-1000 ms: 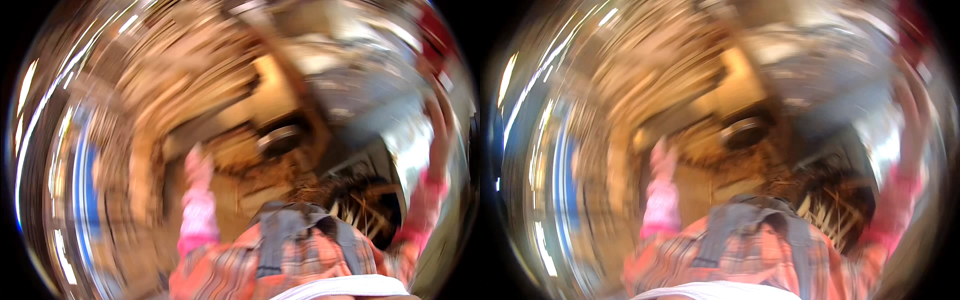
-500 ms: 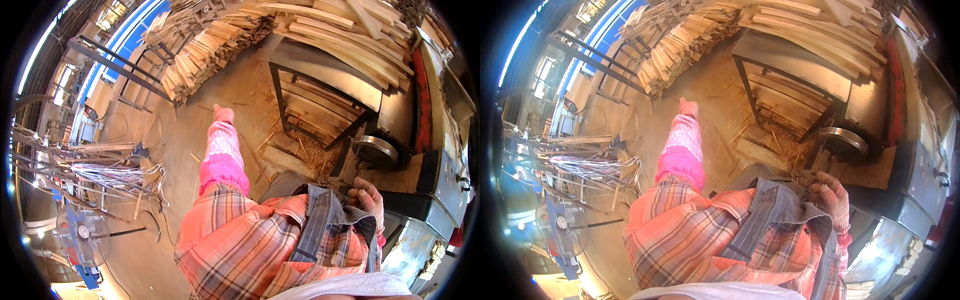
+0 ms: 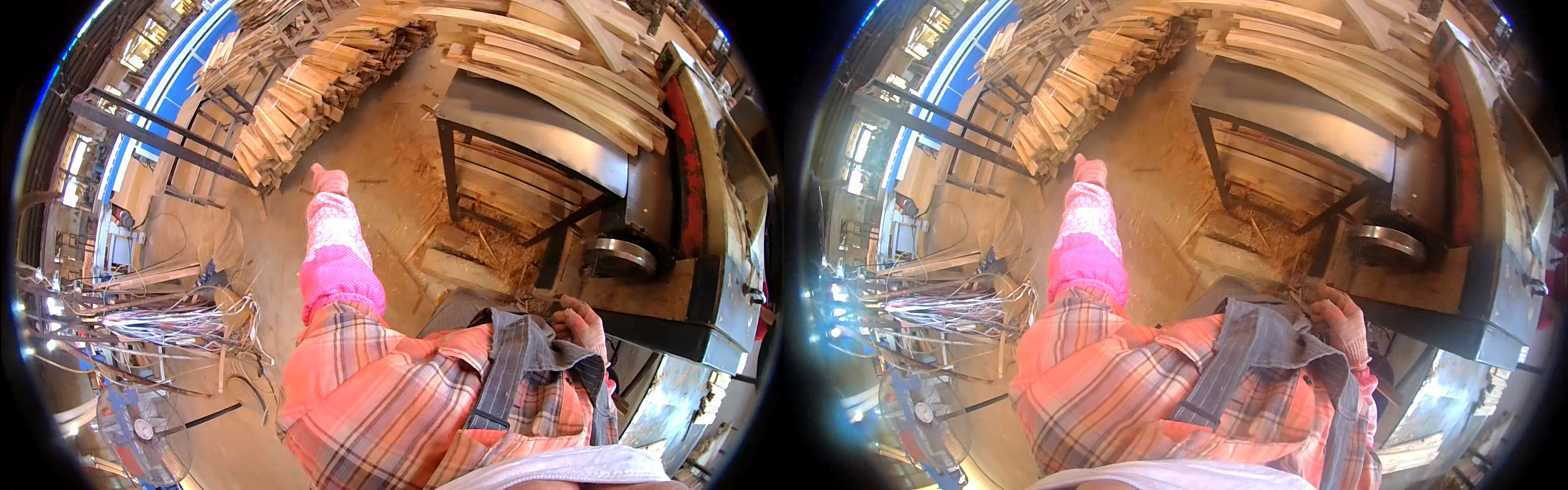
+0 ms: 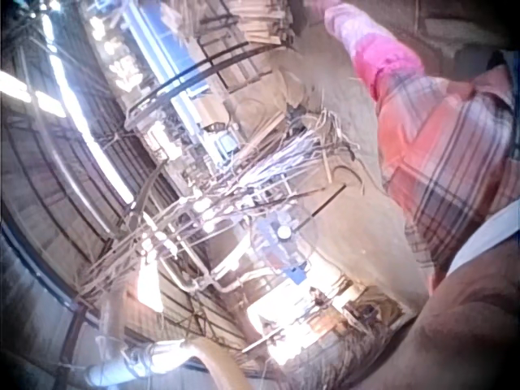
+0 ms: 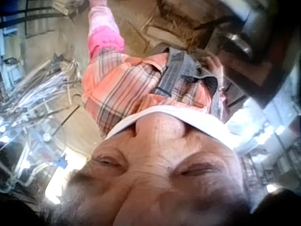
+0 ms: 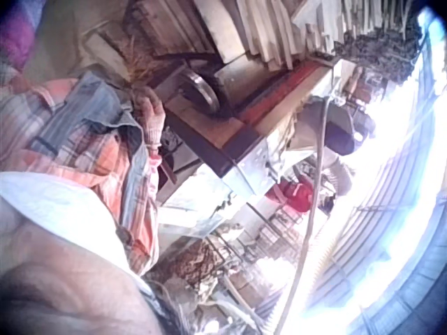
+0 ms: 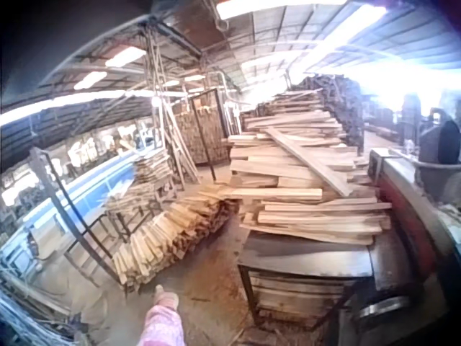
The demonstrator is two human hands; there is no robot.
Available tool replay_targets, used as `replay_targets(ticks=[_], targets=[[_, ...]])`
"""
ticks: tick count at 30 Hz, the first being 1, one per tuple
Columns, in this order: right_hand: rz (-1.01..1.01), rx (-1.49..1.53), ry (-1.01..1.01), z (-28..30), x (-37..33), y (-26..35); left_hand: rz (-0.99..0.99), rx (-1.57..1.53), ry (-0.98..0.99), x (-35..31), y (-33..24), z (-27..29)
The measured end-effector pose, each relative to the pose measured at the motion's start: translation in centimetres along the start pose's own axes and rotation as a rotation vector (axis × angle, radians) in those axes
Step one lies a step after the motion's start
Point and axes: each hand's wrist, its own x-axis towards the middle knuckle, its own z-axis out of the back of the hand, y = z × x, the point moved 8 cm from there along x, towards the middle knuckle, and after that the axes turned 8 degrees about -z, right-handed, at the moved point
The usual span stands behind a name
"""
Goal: The person picks up a bundle of wooden planks and unties them. They then feed the planks one by one into a planer machine to smooth the wood, stacking the processed pieces on the machine's table.
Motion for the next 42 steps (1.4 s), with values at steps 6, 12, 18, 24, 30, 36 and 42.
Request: replay_targets(ticks=[6, 12, 18, 24, 30, 36, 42], targets=[[-0.099, -0.508, -0.292, 4.1, 4.8, -6.0, -0.144, 0.28, 0.045, -1.5, -3.2, -2.4], [-0.244, -0.887, -0.388, 8.8, 6.2, -12.8, -0.47, 1.075, 0.227, -7.9, -4.5, -5.6], [-0.281, -1.023, -0.33, 8.1, 7.5, -14.4, -0.489, 1.444, 0.67, -11.1, 8.1, -1.0], [-0.294, -1.155, -0.301, 6.9, 7.9, -15.4, -0.457, 1.993, 1.241, -16.8, 24.9, 4.7], [-0.15, -1.376, -0.241, 6.6, 10.8, -15.4, -0.642, 1.89, 1.595, -23.6, 28.8, 3.7], [0.016, -1.734, -0.097, 1.7, 13.6, -14.5, -0.564, 1.831, 1.554, -23.7, 27.3, 1.3], [0.135, -1.527, -0.239, 5.7, 14.8, -18.9, -0.532, 1.883, 1.553, -25.5, 26.9, -0.4]])
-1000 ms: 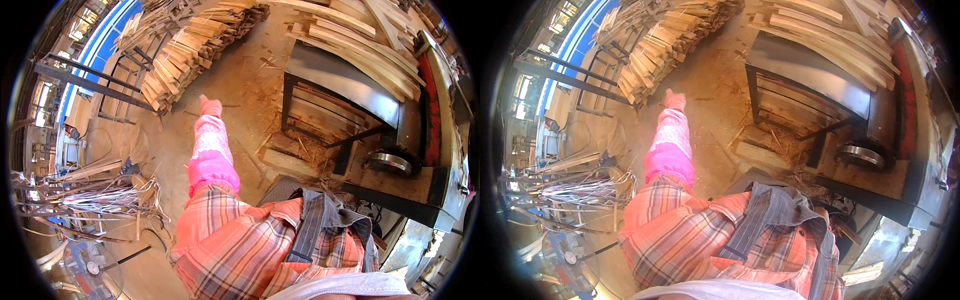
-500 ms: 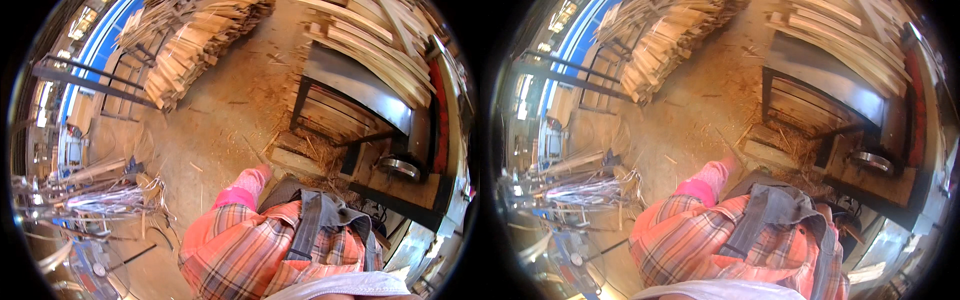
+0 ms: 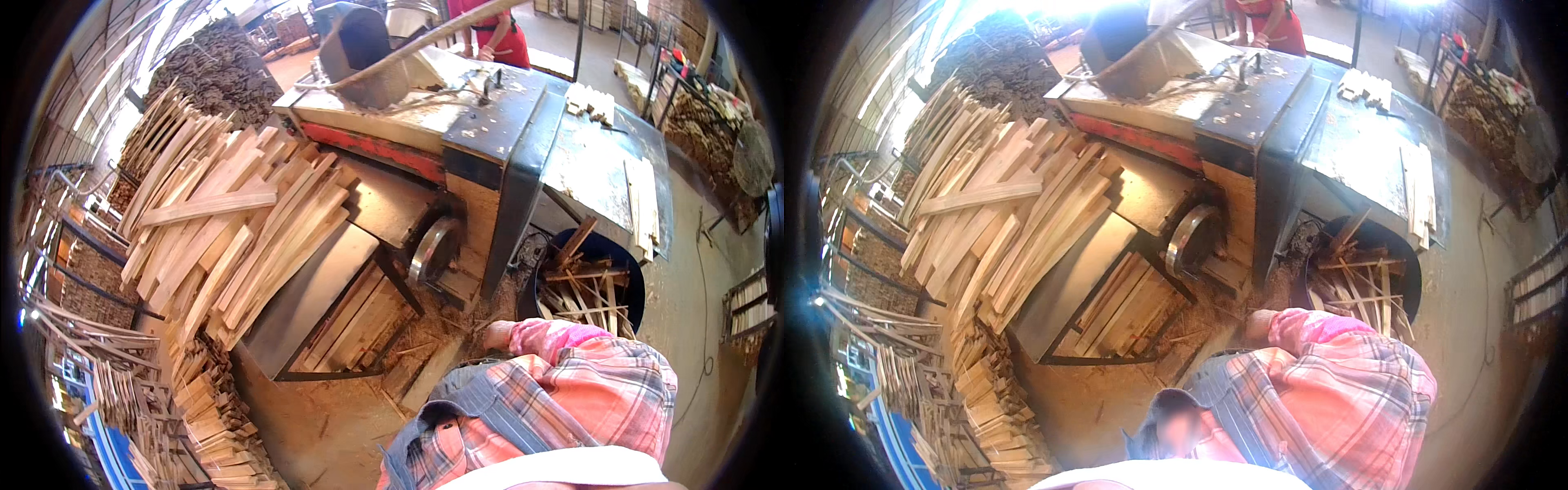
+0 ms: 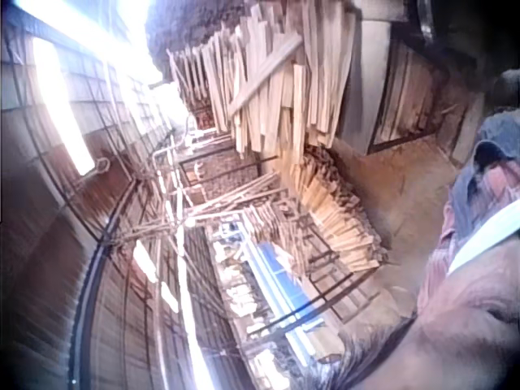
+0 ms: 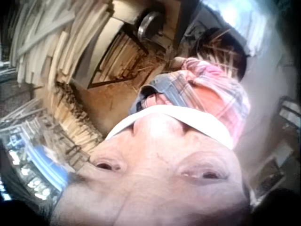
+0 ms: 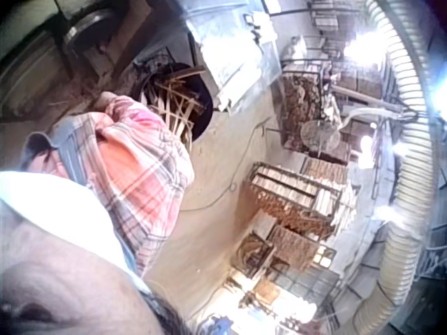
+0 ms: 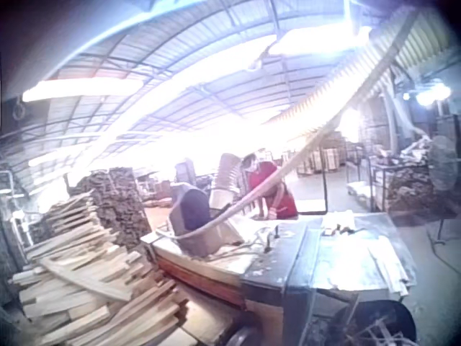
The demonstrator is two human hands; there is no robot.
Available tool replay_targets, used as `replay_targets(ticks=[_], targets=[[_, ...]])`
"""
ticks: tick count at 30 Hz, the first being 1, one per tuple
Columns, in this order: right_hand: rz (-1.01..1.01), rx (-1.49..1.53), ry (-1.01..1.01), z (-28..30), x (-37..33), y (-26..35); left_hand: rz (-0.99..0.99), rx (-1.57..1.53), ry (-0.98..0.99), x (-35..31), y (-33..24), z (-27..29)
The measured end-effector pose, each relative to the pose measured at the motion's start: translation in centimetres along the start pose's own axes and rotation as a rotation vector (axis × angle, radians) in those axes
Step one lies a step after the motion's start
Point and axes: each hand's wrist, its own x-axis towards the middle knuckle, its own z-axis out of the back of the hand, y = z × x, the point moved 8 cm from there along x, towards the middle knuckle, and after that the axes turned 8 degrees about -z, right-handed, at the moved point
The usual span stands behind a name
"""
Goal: The person picks up a bundle of wooden planks and unties them. They then feed the planks one by one into a planer machine to smooth the wood, stacking the processed pieces on the machine's table.
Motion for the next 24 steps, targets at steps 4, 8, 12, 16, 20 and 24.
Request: replay_targets(ticks=[4, 8, 12, 16, 20, 24], targets=[[-0.204, 0.094, 0.105, -4.9, -2.1, -3.5, -0.215, 0.227, 0.091, -1.0, 0.6, -2.2], [-0.649, 0.57, 0.184, 2.0, -9.9, -2.5, -0.421, 0.526, 0.059, -0.7, -2.2, -2.5], [-0.581, 0.508, 0.188, 2.0, -9.8, -4.9, -0.47, 0.13, -0.193, 2.4, -6.7, 0.3], [-0.426, 0.376, 0.138, -1.2, -6.5, -10.1, -0.442, 0.132, -0.075, 2.3, -11.0, -1.9], [-0.202, 0.261, 0.029, -3.5, -1.8, -14.3, -0.204, 0.11, -0.031, 1.4, -11.2, -3.4], [-0.249, 0.273, -0.021, -1.6, 0.7, -16.3, -0.012, 0.013, -0.031, 1.7, -8.1, -3.4]])
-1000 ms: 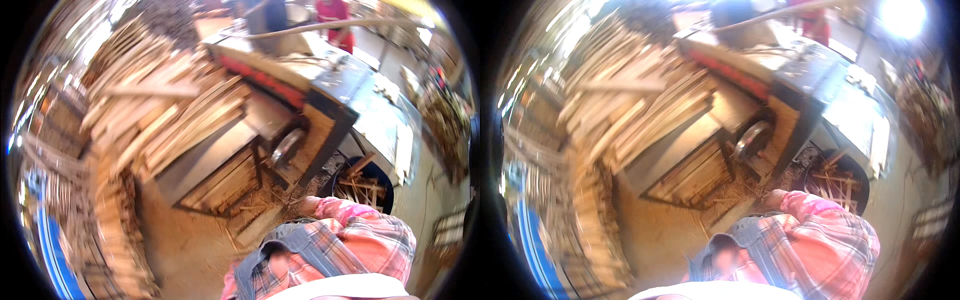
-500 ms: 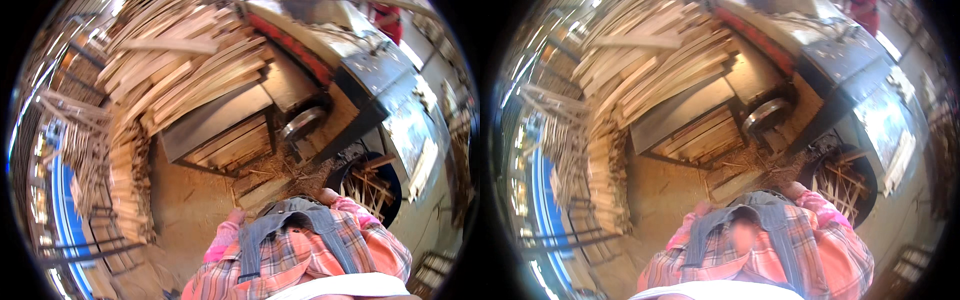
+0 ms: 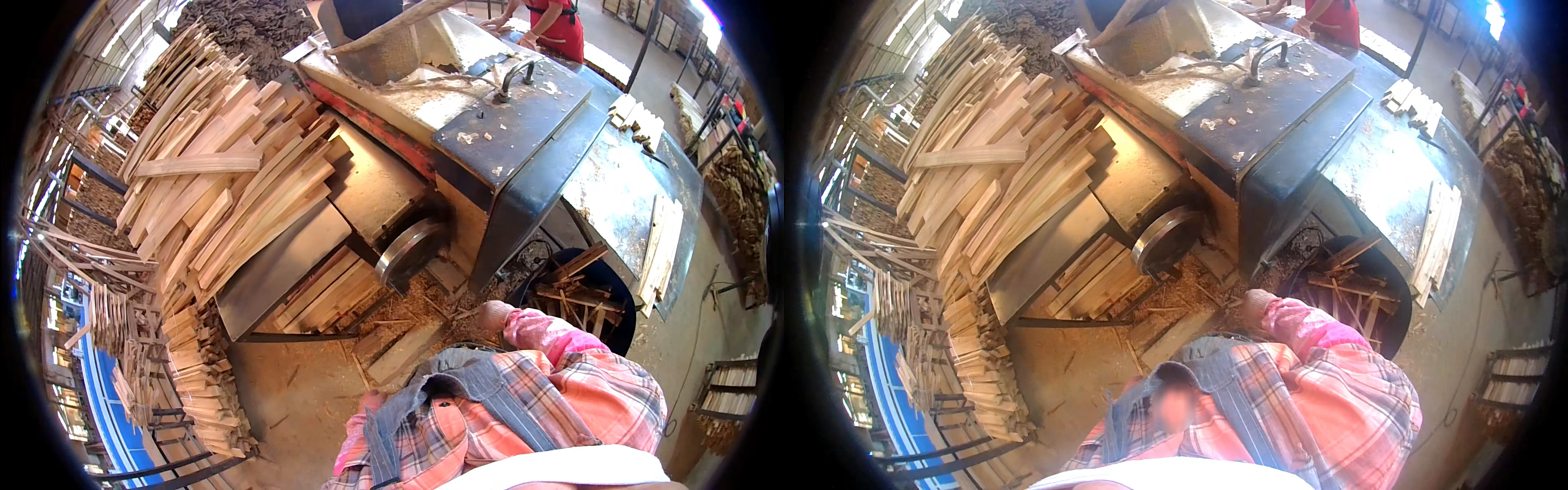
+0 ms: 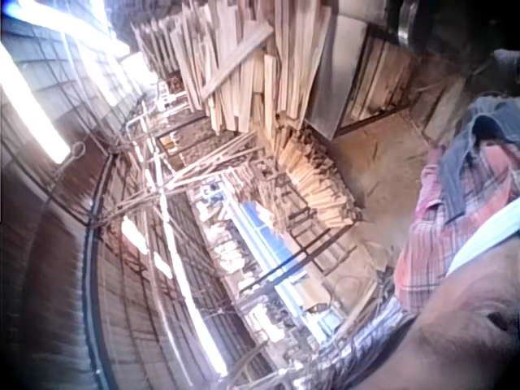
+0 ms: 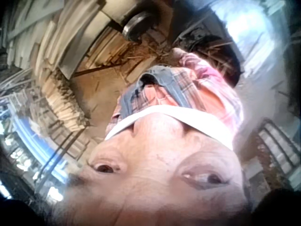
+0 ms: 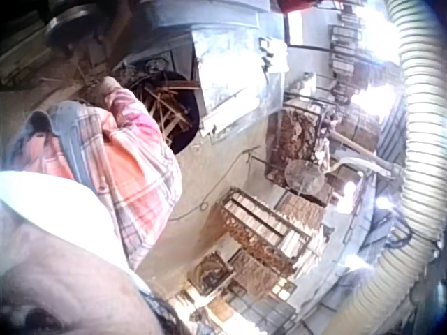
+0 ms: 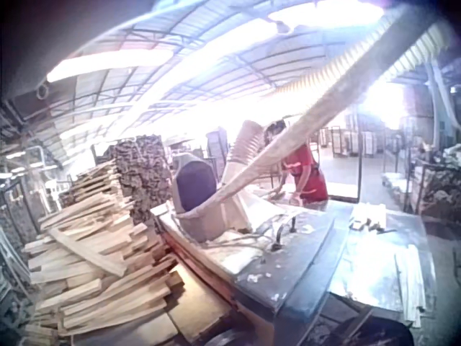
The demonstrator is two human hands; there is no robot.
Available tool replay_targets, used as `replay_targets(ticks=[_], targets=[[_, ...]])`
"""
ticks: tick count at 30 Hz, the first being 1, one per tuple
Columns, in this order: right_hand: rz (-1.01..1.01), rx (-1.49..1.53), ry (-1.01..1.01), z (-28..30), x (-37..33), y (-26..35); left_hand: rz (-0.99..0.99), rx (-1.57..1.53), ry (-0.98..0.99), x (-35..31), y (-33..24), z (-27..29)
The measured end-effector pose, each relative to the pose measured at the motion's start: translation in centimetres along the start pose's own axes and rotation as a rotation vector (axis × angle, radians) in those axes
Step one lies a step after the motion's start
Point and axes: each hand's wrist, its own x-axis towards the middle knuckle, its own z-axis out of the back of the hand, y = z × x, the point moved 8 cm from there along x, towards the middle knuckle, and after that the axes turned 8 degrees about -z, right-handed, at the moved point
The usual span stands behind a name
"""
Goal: The person picks up a bundle of wooden planks and unties them. They then feed the planks one by one into a planer machine to smooth the wood, stacking the processed pieces on the machine's table.
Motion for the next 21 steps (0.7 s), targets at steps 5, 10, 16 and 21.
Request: replay_targets(ticks=[5, 10, 16, 21], targets=[[-0.192, 0.076, 0.268, 5.1, -6.1, 4.2, -0.044, -0.082, -0.097, -3.1, -1.8, 1.1], [-0.014, -0.019, 0.196, 1.7, -5.3, 0.9, -0.322, -0.165, -0.165, -2.2, -5.9, 1.9], [0.22, -0.147, 0.063, 0.4, -4.6, -1.5, 0.227, -0.563, -0.294, -8.1, -7.3, 2.9], [0.499, -0.337, -0.133, 1.2, -5.7, -2.3, 0.221, -0.225, -0.48, -10.3, -5.3, 8.5]])
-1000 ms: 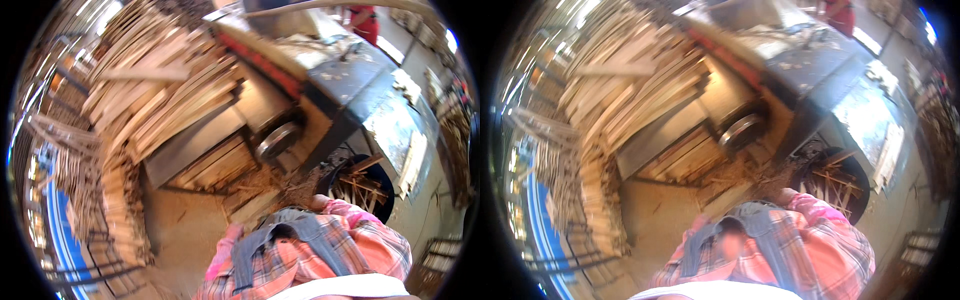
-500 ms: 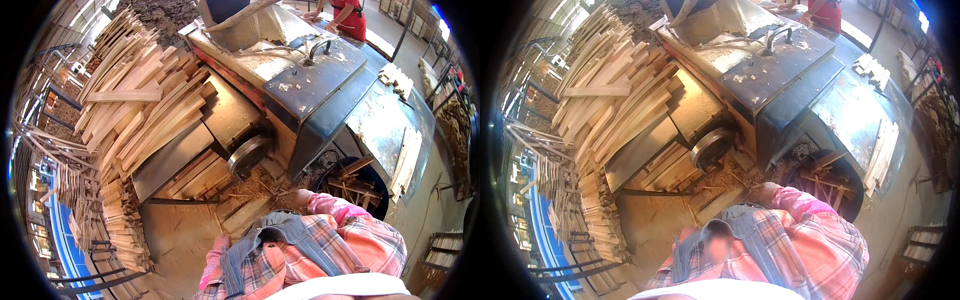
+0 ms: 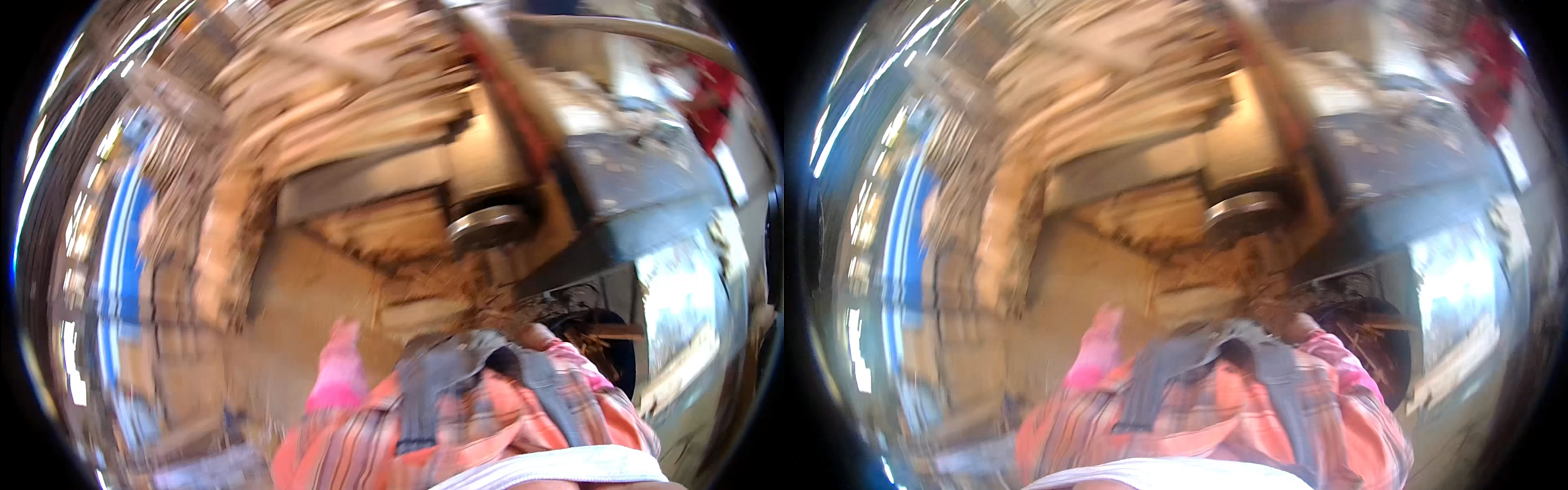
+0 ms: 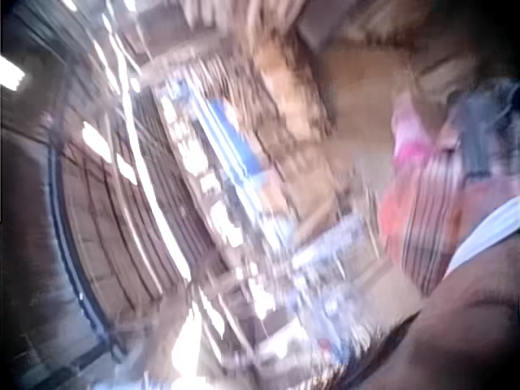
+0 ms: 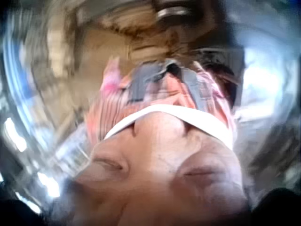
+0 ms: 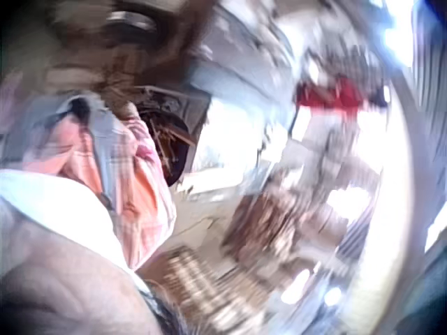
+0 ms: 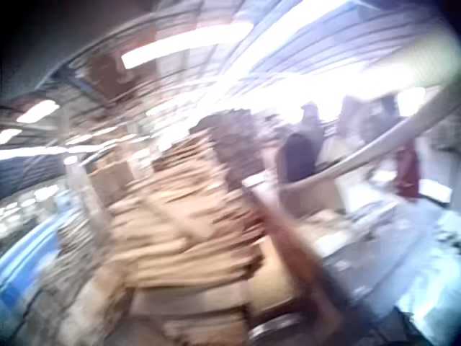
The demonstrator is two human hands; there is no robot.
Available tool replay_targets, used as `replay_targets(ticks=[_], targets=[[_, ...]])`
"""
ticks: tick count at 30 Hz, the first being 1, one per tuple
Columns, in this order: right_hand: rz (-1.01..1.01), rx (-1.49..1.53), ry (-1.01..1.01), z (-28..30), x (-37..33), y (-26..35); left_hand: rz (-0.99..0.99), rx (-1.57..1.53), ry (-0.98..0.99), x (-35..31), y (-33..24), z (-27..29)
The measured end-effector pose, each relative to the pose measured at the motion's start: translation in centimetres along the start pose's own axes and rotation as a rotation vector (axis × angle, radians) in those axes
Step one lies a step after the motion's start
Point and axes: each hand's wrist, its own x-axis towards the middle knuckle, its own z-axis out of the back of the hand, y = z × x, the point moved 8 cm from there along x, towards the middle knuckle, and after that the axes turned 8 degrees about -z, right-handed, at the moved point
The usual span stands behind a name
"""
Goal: The person picks up a bundle of wooden planks and unties them. They then feed the planks one by one into a planer machine to smooth the wood, stacking the processed pieces on the machine's table.
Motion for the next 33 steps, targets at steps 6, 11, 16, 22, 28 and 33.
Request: replay_targets(ticks=[6, 11, 16, 22, 28, 33], targets=[[-0.27, 0.27, 0.287, -4.0, 5.8, 1.9, -0.065, 0.078, 0.159, 2.8, -1.6, -4.8], [-0.348, 0.315, 0.238, -8.3, 8.8, 0.4, -0.145, 0.101, 0.304, 6.2, -4.2, -9.7], [-0.38, 0.406, 0.201, -5.5, 9.0, 1.6, -0.187, 0.116, 0.349, 7.2, -4.9, -11.3], [-0.428, 0.438, 0.226, -2.9, 7.1, 2.6, -0.187, 0.098, 0.341, 7.6, -3.0, -10.8], [-0.625, 0.543, 0.233, -2.5, 0.6, 3.0, -0.043, 0.023, 0.278, -1.8, 7.2, -8.1], [-0.752, 0.695, 0.299, -2.4, -7.1, 3.0, 0.095, -0.052, 0.21, -7.1, 10.3, -9.6]])
